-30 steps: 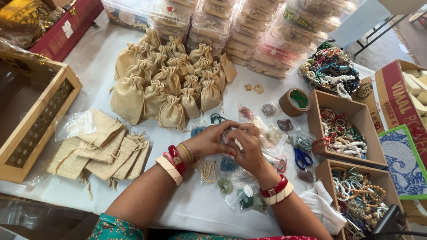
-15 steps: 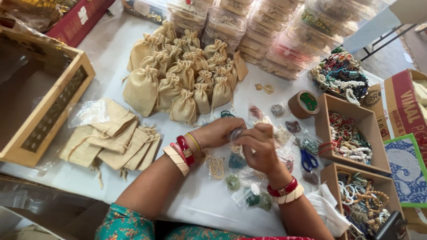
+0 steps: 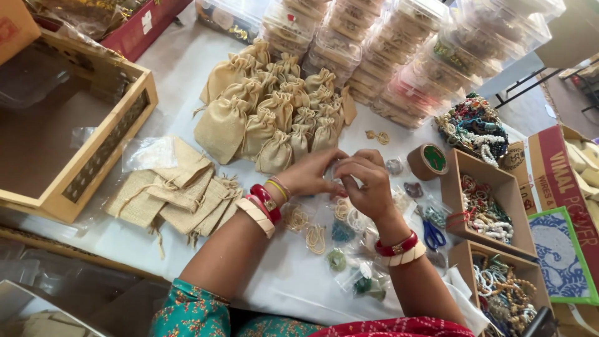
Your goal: The person sorts through small plastic bags containing jewelry items on a table, then picks up a small beige cloth pouch, places a jewelry item inside, and ties the pouch closed. This process is repeated with multiple pouches and jewelry items.
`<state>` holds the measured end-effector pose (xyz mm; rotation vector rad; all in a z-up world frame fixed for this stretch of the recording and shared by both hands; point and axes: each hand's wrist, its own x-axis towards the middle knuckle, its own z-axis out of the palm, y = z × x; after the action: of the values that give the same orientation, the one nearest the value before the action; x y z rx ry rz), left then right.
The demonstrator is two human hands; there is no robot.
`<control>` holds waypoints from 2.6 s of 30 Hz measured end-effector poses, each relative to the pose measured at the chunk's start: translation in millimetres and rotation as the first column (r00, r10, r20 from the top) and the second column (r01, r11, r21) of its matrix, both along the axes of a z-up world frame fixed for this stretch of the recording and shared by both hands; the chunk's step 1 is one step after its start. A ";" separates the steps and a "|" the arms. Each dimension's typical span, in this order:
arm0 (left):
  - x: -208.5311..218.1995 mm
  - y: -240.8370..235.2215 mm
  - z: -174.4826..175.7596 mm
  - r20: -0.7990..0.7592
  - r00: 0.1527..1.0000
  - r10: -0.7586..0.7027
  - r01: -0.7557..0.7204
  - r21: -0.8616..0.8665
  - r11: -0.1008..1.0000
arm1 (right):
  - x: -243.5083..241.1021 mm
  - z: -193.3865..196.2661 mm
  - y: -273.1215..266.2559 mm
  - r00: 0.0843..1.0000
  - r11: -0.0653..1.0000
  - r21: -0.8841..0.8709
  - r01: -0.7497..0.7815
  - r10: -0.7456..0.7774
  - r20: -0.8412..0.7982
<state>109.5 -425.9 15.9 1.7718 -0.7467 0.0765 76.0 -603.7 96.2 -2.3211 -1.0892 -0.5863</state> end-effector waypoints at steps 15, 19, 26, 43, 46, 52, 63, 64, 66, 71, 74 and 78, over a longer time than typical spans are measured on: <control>6.2 10.4 -2.8 0.359 0.870 0.338 -0.368 0.018 0.930 | 52.9 -66.7 -22.3 0.937 0.962 0.025 0.273 -0.260 -0.233; 4.1 9.2 -5.0 0.371 0.859 0.352 -0.378 -0.002 0.926 | 51.2 -62.7 -2.7 0.862 0.864 -0.376 0.335 -0.442 -0.249; 3.9 8.0 -2.8 0.308 0.888 0.341 -0.366 0.026 0.930 | 65.5 -84.2 -24.4 0.826 0.878 -0.254 0.405 -0.471 -0.309; 5.1 -12.7 -13.5 -0.099 0.978 0.181 -0.186 -0.041 0.982 | 31.8 -37.2 -33.6 0.773 0.704 0.699 0.128 0.371 -0.515; 1.4 -10.1 -9.8 -0.080 0.991 0.109 -0.115 -0.081 0.990 | 38.4 -46.1 -38.2 0.772 0.755 0.641 0.140 0.322 -0.548; 4.1 -13.0 -16.6 -0.076 0.995 0.067 -0.074 -0.090 0.993 | 30.4 -35.4 -33.2 0.850 0.912 0.409 0.024 0.197 -0.489; 1.6 -12.3 -14.2 -0.050 0.998 0.025 -0.031 -0.123 0.992 | -0.8 15.3 -11.8 0.983 0.999 0.031 0.037 -0.031 -0.181; 2.0 -12.2 -14.2 -0.039 0.999 0.038 -0.042 -0.101 0.994 | -0.1 14.9 -12.4 0.981 0.999 0.040 0.033 -0.025 -0.191; 1.0 -11.6 -11.4 -0.026 0.998 0.051 -0.053 -0.078 0.995 | 1.3 11.8 -14.1 0.979 0.998 0.050 0.029 -0.019 -0.201; -3.1 -11.1 -1.7 -0.188 0.982 -0.019 0.002 -0.092 0.996 | -5.1 15.5 -14.9 0.993 0.998 0.045 0.052 -0.047 -0.107; 6.2 -19.4 -20.6 -0.208 0.943 -0.261 0.171 -0.370 0.913 | -7.2 19.0 -21.9 0.990 0.988 -0.085 -0.128 0.122 -0.070; -0.6 -20.1 -15.2 -0.267 0.887 -0.377 0.254 -0.400 0.880 | -20.1 29.1 -33.4 0.984 0.963 -0.249 -0.100 0.059 -0.167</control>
<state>108.9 -446.0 0.7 1.2517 -0.7127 -0.2967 55.9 -637.0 125.3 -2.4780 -1.2375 -0.2360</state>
